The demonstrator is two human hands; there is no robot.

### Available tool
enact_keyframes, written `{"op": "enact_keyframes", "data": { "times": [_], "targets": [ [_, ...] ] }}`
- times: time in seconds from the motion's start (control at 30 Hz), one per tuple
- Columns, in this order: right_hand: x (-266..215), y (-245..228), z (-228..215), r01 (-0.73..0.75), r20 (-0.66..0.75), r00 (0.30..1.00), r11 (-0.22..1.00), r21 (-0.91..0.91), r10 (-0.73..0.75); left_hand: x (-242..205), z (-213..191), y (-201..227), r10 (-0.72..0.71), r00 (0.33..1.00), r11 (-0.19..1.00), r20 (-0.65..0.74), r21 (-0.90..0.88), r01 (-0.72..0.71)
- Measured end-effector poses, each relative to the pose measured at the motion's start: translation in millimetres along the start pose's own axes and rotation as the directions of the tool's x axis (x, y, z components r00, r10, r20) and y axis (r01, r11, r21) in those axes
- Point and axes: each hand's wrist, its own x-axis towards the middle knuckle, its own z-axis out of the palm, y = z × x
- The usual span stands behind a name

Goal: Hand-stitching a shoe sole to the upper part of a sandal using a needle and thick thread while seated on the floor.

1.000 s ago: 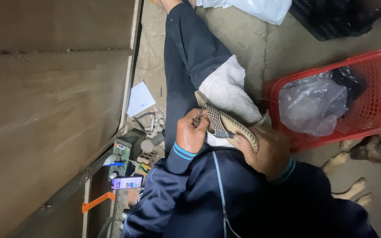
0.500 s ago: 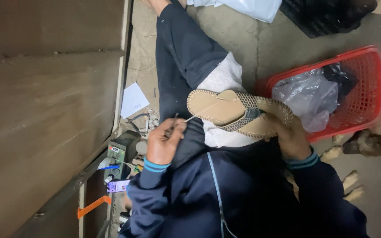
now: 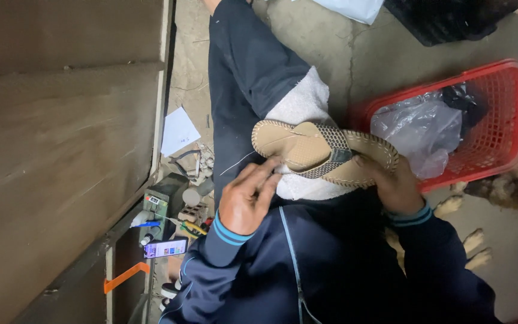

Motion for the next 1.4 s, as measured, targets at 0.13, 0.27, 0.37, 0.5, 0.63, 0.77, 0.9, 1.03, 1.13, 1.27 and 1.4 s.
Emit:
{"op": "enact_keyframes", "data": {
  "times": [0.13, 0.27, 0.37, 0.5, 0.63, 0.77, 0.9, 1.03, 1.13, 1.27, 1.4],
  "targets": [
    [0.8, 47.6, -24.8, 0.635, 0.183, 0.707, 0.498, -0.591, -0.683, 2.3, 9.2, 0.1, 0.038, 0.999, 0.994, 0.016, 0.105, -0.040],
    [-6.1, 101.7, -40.4, 0.521, 0.291, 0.467, -0.007, -0.854, -0.835, 5.5, 15.3, 4.2, 0.098, 0.995, 0.950, -0.007, 0.298, -0.091],
    [19.0, 73.1, -13.7, 0.671, 0.245, 0.421, 0.118, -0.733, -0.873, 3.0, 22.8, 1.9, 0.157, 0.987, 0.873, 0.010, 0.466, -0.144],
    [8.2, 27.9, 9.0, 0.446, 0.017, 0.775, 0.527, -0.723, -0.632, 1.2, 26.0, 4.3, 0.216, 0.976, 0.814, 0.009, 0.551, -0.185],
    [-10.4, 13.9, 15.4, -0.071, -0.223, 0.973, 0.840, -0.539, -0.061, 2.5, 24.7, 4.1, 0.182, 0.983, 0.831, -0.009, 0.536, -0.149],
    [-15.6, 35.2, 13.5, 0.173, -0.170, 0.927, 0.784, -0.597, -0.335, 3.3, 26.3, 1.8, 0.185, 0.983, 0.833, -0.015, 0.532, -0.149],
    [-15.6, 66.6, -5.9, 0.344, -0.113, 0.846, 0.694, -0.632, -0.522, 2.1, 27.4, -2.9, 0.213, 0.977, 0.813, 0.003, 0.555, -0.179],
    [-10.2, 71.7, -30.4, 0.652, 0.185, 0.683, 0.475, -0.592, -0.706, 6.5, 26.5, -2.6, 0.249, 0.967, 0.763, 0.044, 0.607, -0.224],
    [-7.7, 20.0, -3.6, 0.313, 0.043, 0.945, 0.853, -0.419, -0.325, 11.7, 21.6, 3.7, 0.241, 0.968, 0.765, 0.073, 0.600, -0.235],
    [-8.7, -12.4, 12.6, 0.087, 0.027, 0.996, 0.951, -0.297, -0.083, 16.6, 18.0, 6.2, 0.225, 0.967, 0.774, 0.119, 0.581, -0.252],
    [-8.8, -25.9, 20.7, 0.161, 0.067, 0.987, 0.933, -0.323, -0.147, 17.6, 15.6, -4.1, 0.210, 0.970, 0.766, 0.127, 0.595, -0.243]
  ]
}}
